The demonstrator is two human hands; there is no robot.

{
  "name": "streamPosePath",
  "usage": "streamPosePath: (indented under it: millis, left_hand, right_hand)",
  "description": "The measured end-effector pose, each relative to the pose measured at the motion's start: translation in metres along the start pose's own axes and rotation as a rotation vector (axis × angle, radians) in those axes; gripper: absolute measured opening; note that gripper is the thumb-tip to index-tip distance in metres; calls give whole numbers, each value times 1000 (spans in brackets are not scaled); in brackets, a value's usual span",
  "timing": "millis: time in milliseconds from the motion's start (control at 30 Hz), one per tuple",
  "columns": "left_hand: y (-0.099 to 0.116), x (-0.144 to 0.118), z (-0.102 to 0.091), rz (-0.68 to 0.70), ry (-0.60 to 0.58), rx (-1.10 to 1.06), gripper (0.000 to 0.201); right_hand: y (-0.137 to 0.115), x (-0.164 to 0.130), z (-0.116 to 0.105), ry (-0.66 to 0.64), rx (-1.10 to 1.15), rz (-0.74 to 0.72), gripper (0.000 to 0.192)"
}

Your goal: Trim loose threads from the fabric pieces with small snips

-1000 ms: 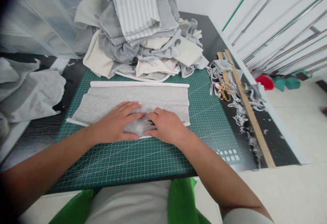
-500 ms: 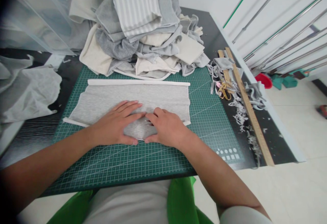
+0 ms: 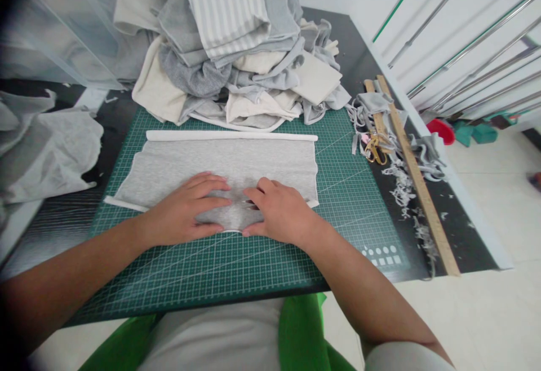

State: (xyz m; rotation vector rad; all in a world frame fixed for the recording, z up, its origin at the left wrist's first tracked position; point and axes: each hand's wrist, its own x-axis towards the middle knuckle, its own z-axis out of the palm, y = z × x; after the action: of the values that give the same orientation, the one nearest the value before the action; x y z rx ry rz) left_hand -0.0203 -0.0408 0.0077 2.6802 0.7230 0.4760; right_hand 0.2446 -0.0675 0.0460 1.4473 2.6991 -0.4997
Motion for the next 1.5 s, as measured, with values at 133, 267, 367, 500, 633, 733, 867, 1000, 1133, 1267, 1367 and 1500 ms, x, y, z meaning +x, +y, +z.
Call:
streamPosePath:
  millis: [133, 267, 367, 500, 633, 733, 867, 1000, 1133, 1267, 1367, 1500]
  left_hand:
    - [-2, -1, -3, 33, -35, -15, 45]
    - [-3, -2, -3, 29, -54, -35, 42]
    - [-3, -1, -2, 22, -47, -50, 44]
    - [-4, 0, 0, 25, -25, -58, 42]
    - [-3, 1, -1, 38, -15, -56, 39]
    - [-3, 2, -3, 38, -18, -65, 39]
    - [-4, 1, -4, 13, -29, -103, 40]
    - [-6, 0, -5, 14, -28, -128, 42]
    - [-6, 0, -5, 15, -29, -137, 40]
    - [-5, 1, -7, 15, -32, -143, 36]
    - [-5, 2, -8, 14, -38, -138, 37]
    - [-6, 1, -7, 21, -35, -135, 39]
  right_hand:
    - [2, -1, 0, 4, 28, -9, 82]
    - [1, -3, -1, 28, 57, -33, 72]
    - [-2, -4, 0, 70, 95, -98, 45]
    - [-7, -4, 5, 135, 129, -220, 22]
    - [-10, -4, 12, 154, 153, -282, 23]
    - [-11, -3, 14, 158, 165, -289, 23]
    - [-10, -2, 14, 162, 183, -302, 24]
    - [-12, -3, 11, 124, 168, -300, 24]
    - [-14, -4, 11, 108, 146, -321, 24]
    - [-15, -4, 12, 119, 131, -341, 22]
    - [-15, -3, 13, 127, 130, -344, 22]
    - [-14, -3, 14, 164, 140, -349, 22]
